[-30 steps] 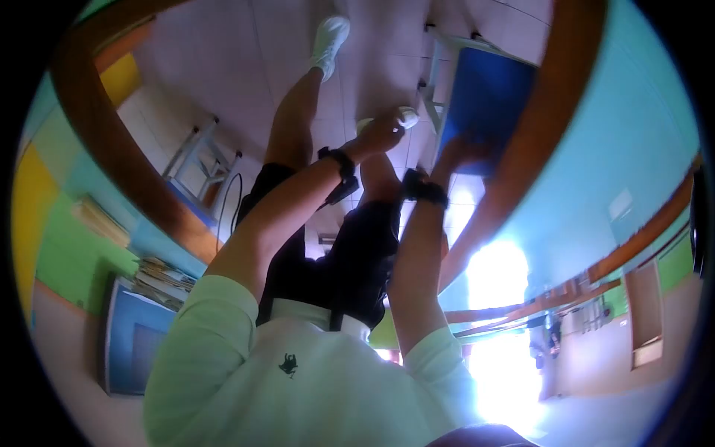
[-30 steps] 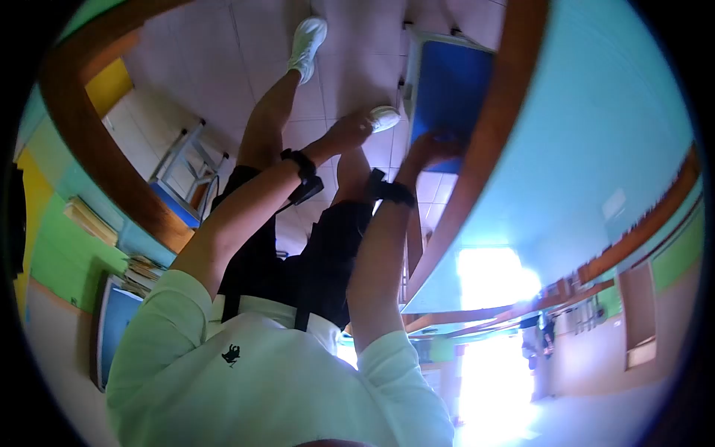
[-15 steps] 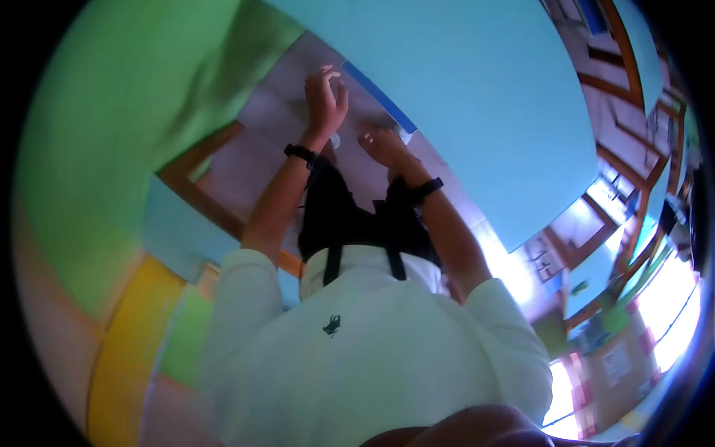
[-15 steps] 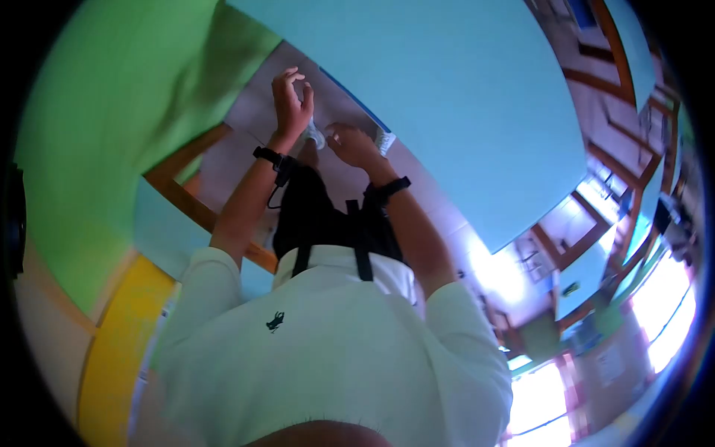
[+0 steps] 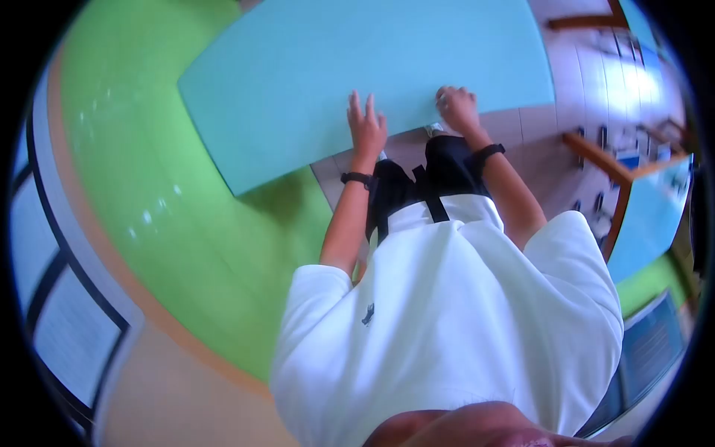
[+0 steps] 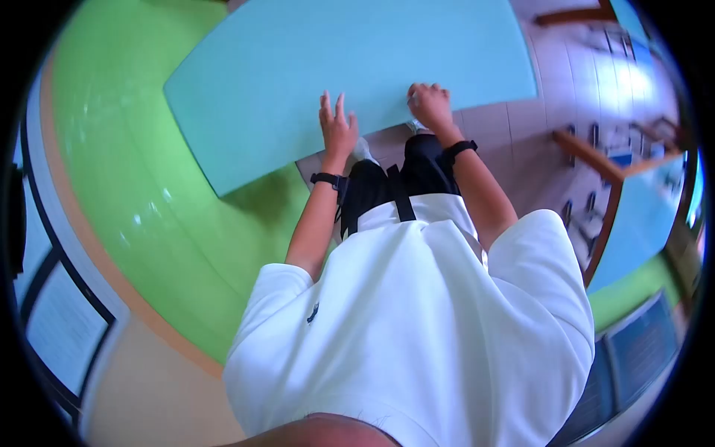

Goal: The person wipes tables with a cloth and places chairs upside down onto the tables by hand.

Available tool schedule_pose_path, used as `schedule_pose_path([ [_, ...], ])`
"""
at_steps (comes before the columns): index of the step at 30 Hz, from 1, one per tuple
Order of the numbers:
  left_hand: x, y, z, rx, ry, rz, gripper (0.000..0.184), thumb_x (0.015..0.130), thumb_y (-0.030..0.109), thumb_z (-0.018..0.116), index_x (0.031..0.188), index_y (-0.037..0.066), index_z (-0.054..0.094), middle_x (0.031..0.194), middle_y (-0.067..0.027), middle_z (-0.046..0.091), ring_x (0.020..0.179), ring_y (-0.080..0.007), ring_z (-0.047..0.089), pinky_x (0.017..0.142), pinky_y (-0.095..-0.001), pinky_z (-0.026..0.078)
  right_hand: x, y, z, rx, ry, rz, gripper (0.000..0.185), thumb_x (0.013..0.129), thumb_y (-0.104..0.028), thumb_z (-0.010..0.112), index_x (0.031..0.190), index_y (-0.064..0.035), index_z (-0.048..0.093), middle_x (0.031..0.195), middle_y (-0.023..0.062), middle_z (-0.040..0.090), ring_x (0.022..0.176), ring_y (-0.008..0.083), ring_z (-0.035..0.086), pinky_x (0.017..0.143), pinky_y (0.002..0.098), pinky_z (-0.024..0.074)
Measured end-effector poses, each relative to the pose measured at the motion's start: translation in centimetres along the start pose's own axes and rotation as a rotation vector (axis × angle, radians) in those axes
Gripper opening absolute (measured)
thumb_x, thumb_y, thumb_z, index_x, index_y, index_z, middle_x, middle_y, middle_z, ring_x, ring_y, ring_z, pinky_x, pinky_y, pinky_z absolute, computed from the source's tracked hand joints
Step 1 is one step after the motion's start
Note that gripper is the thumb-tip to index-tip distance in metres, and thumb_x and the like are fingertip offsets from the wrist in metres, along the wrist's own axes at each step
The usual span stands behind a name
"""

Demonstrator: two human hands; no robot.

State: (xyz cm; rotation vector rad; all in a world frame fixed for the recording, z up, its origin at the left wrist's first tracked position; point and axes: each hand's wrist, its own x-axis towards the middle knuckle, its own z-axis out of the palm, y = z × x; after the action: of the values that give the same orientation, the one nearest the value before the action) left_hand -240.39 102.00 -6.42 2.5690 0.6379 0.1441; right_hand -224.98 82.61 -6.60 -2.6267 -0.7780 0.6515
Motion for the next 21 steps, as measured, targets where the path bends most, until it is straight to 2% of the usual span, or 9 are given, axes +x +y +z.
schedule_pose_path([
  [2,4.1,3.9,0.5,-0.048,-0.110,0.183,0.054,0.087,0.020,0.054,0.138,0.007,0.040,0.147,-0.0240,0.025,0.137,-0.0403,0.024,0.107,-0.0586,0.023,0.1,2.9,-2.3,0.075,0.170,0.412,0.021,0.083,-0.026,0.055,0.098,-0.0133,0.062,0.099,0.0098,0.067,0.097,0.0319,0.058,0.087,0.0496,0.0394],
  [5,4.2,4.2,1.6,-0.077,-0.269,0.513,0.055,0.089,0.025,0.053,0.140,0.010,0.039,0.148,-0.0206,0.026,0.138,-0.0391,0.025,0.107,-0.0597,0.022,-5.4,3.5,0.0,0.123,0.276,0.698,0.025,0.083,-0.029,0.054,0.101,-0.0132,0.062,0.103,0.0103,0.067,0.098,0.0340,0.058,0.087,0.0499,0.0406],
  [7,2.8,3.0,1.6,-0.012,-0.322,0.657,0.058,0.088,0.028,0.055,0.142,0.014,0.037,0.150,-0.0175,0.025,0.139,-0.0371,0.024,0.108,-0.0594,0.021,-10.4,3.6,2.9,0.176,0.180,0.884,0.029,0.083,-0.031,0.053,0.104,-0.0126,0.062,0.104,0.0113,0.067,0.104,0.0351,0.058,0.087,0.0508,0.0408],
  [9,4.3,4.6,3.4,0.074,-0.387,0.772,0.063,0.087,0.029,0.057,0.144,0.015,0.035,0.151,-0.0171,0.024,0.139,-0.0370,0.023,0.108,-0.0593,0.022,-15.2,6.1,3.5,0.293,0.141,1.055,0.028,0.087,-0.031,0.051,0.102,-0.0099,0.064,0.096,0.0116,0.068,0.098,0.0326,0.062,0.084,0.0428,0.0464],
  [10,4.4,3.8,4.8,0.099,-0.398,0.823,0.066,0.086,0.029,0.058,0.145,0.015,0.033,0.151,-0.0172,0.024,0.139,-0.0371,0.023,0.108,-0.0597,0.022,-18.2,6.3,5.5,0.312,0.132,1.129,0.028,0.087,-0.031,0.051,0.102,-0.0099,0.064,0.096,0.0116,0.068,0.098,0.0326,0.062,0.084,0.0428,0.0464],
  [12,7.8,4.0,4.6,0.164,-0.377,0.924,0.070,0.084,0.027,0.059,0.146,0.016,0.029,0.151,-0.0181,0.022,0.139,-0.0375,0.022,0.107,-0.0599,0.022,-23.3,4.0,10.1,0.562,0.533,1.200,0.027,0.088,-0.029,0.056,0.099,-0.0059,0.064,0.092,0.0152,0.068,0.093,0.0326,0.064,0.079,0.0397,0.0493],
  [15,7.3,5.0,5.1,0.273,-0.390,0.960,0.078,0.080,0.030,0.063,0.147,0.014,0.026,0.151,-0.0204,0.019,0.140,-0.0393,0.017,0.107,-0.0604,0.021,-30.8,-2.2,18.4,0.742,0.548,1.170,0.025,0.087,-0.025,0.057,0.098,-0.0047,0.063,0.090,0.0186,0.066,0.087,0.0350,0.065,0.075,0.0396,0.0509],
  [17,7.2,4.4,3.7,0.322,-0.384,0.992,0.083,0.079,0.032,0.064,0.148,0.012,0.023,0.151,-0.0219,0.018,0.141,-0.0403,0.015,0.108,-0.0607,0.020,-34.5,-9.7,22.2,0.891,0.487,1.272,0.022,0.087,-0.023,0.059,0.098,-0.0040,0.063,0.090,0.0171,0.067,0.088,0.0333,0.066,0.074,0.0380,0.0507],
  [21,5.1,3.9,6.1,0.420,-0.373,1.007,0.093,0.078,0.033,0.065,0.150,0.008,0.012,0.152,-0.0260,0.012,0.141,-0.0427,0.009,0.109,-0.0613,0.014,-40.9,-16.9,31.1,1.040,0.531,1.483,0.020,0.089,-0.021,0.058,0.097,-0.0042,0.063,0.087,0.0153,0.068,0.084,0.0295,0.067,0.073,0.0373,0.0505],
])
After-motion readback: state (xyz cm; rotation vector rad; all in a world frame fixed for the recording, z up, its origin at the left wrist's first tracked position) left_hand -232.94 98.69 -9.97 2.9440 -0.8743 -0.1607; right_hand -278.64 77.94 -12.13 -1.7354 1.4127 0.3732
